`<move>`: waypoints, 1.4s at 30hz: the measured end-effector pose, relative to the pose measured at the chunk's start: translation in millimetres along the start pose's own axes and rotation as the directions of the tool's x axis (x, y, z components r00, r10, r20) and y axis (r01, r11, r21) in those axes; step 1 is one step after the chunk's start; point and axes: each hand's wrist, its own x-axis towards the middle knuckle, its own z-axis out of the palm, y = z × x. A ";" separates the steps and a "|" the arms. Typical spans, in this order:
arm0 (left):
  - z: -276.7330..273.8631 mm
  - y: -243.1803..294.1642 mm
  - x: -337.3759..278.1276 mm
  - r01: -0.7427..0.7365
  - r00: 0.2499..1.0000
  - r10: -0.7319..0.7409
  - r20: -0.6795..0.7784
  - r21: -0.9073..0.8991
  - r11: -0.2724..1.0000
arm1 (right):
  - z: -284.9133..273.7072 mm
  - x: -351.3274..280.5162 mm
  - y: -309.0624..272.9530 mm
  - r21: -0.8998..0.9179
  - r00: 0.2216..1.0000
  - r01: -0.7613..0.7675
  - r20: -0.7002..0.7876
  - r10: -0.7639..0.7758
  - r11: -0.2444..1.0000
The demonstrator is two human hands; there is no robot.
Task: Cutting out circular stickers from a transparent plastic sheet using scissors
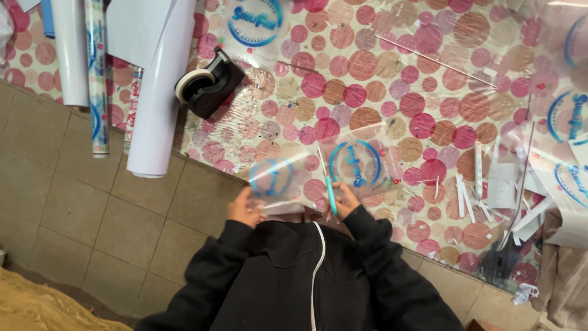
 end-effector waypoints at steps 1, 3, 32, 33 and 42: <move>-13.4 16.1 -8.6 -0.005 1.000 0.005 0.006 0.003 1.000 | -3.3 -9.0 3.5 0.003 1.000 0.001 -0.007 -0.001 1.000; -38.4 48.0 -26.9 -0.130 0.984 0.149 0.097 -0.174 0.976 | -11.5 -25.0 8.5 -0.074 0.991 0.094 -0.089 -0.100 0.993; 215.1 115.9 96.5 0.276 0.944 -0.227 0.238 -0.195 0.941 | -150.9 61.9 -93.0 -0.924 0.617 0.055 -0.267 -0.740 0.380; 220.9 115.6 98.2 0.282 0.940 -0.252 0.229 -0.110 0.953 | -148.5 61.6 -97.8 -0.947 0.515 0.108 -0.207 -0.831 0.303; 222.0 137.3 89.2 0.287 0.957 -0.225 0.181 -0.495 0.821 | -144.4 55.1 -129.6 -0.976 0.722 -0.142 -0.215 -0.657 0.163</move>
